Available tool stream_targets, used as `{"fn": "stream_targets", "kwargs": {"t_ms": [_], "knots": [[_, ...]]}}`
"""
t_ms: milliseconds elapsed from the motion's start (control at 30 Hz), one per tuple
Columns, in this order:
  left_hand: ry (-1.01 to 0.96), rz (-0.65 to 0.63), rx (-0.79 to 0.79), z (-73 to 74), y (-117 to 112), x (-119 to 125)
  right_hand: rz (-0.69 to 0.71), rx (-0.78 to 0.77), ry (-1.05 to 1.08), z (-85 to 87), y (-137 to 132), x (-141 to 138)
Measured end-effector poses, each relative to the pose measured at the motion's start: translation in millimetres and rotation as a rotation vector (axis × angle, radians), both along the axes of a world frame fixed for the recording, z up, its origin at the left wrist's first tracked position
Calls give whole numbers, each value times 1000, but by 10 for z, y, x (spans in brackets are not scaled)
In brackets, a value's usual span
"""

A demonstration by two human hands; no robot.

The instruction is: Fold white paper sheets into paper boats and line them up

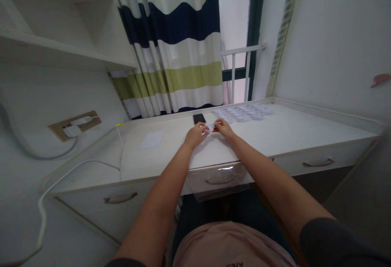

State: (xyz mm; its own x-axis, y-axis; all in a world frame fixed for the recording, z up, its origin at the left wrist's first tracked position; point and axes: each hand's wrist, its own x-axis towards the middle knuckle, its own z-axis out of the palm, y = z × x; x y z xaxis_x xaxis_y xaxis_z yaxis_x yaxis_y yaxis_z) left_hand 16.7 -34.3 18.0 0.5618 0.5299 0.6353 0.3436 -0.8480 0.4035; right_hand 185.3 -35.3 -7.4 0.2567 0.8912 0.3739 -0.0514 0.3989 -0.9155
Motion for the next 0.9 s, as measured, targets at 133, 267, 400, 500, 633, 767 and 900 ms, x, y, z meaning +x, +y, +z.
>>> {"fn": "stream_targets", "kwargs": {"t_ms": [133,267,400,500,633,767,900], "knots": [[-41,24,13,-10,23,13,-2,-24,25,11,1,8],[-240,-7,-166,-54,92,27,19,-22,37,22,-1,7],[-349,-24,-505,-107,154,48,47,-15,43,26,-11,-8],[-448,-54,-617,-118,182,66,64,-14,62,38,-25,-31],[-540,-53,-615,-98,203,82,72,1,87,61,-38,-54],[-580,-68,-633,-81,209,92,72,5,98,72,-34,-61],[-595,-68,-642,-77,207,106,50,0,106,74,-23,-64]]}}
